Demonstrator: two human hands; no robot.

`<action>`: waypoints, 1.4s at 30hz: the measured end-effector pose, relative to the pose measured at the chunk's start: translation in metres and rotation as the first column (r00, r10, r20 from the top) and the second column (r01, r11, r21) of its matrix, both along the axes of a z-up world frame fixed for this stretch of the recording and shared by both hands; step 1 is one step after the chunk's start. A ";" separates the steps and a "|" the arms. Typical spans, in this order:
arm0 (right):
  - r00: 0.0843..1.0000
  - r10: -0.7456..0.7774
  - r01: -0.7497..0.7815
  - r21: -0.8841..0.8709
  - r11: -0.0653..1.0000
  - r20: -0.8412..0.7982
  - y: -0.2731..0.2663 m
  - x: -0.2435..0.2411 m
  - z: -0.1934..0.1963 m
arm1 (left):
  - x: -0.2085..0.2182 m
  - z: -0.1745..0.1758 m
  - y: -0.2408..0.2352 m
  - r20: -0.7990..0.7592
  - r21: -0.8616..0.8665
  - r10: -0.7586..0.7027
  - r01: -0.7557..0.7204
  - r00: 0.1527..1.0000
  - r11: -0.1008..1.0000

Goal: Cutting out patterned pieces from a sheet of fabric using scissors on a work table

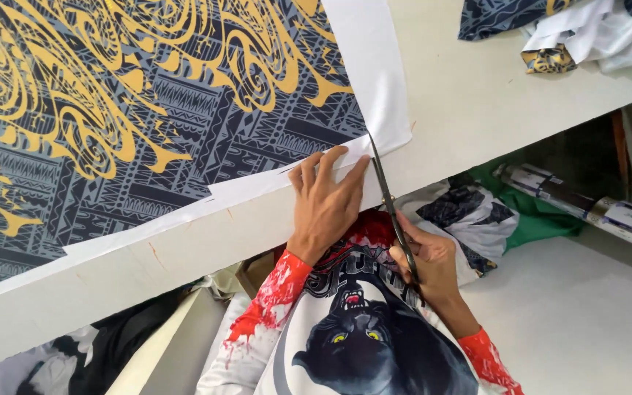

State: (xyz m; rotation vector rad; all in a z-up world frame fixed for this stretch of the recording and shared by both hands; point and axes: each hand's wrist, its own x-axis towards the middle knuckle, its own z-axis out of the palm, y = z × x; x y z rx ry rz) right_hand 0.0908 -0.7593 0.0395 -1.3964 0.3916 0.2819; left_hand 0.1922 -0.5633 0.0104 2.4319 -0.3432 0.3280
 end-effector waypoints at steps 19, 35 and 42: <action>1.000 0.001 -0.004 -0.073 0.997 -0.029 0.010 0.021 0.027 | 0.000 0.005 0.000 -0.023 -0.040 -0.008 0.007 1.000 0.999; 0.999 0.026 -0.028 -0.056 0.998 -0.040 0.003 0.041 0.017 | -0.001 0.005 0.000 -0.021 -0.045 0.004 -0.005 1.000 0.999; 0.999 0.027 -0.027 -0.005 1.000 -0.017 0.003 0.059 0.013 | 0.001 0.005 -0.001 0.008 -0.041 0.009 -0.009 1.000 0.999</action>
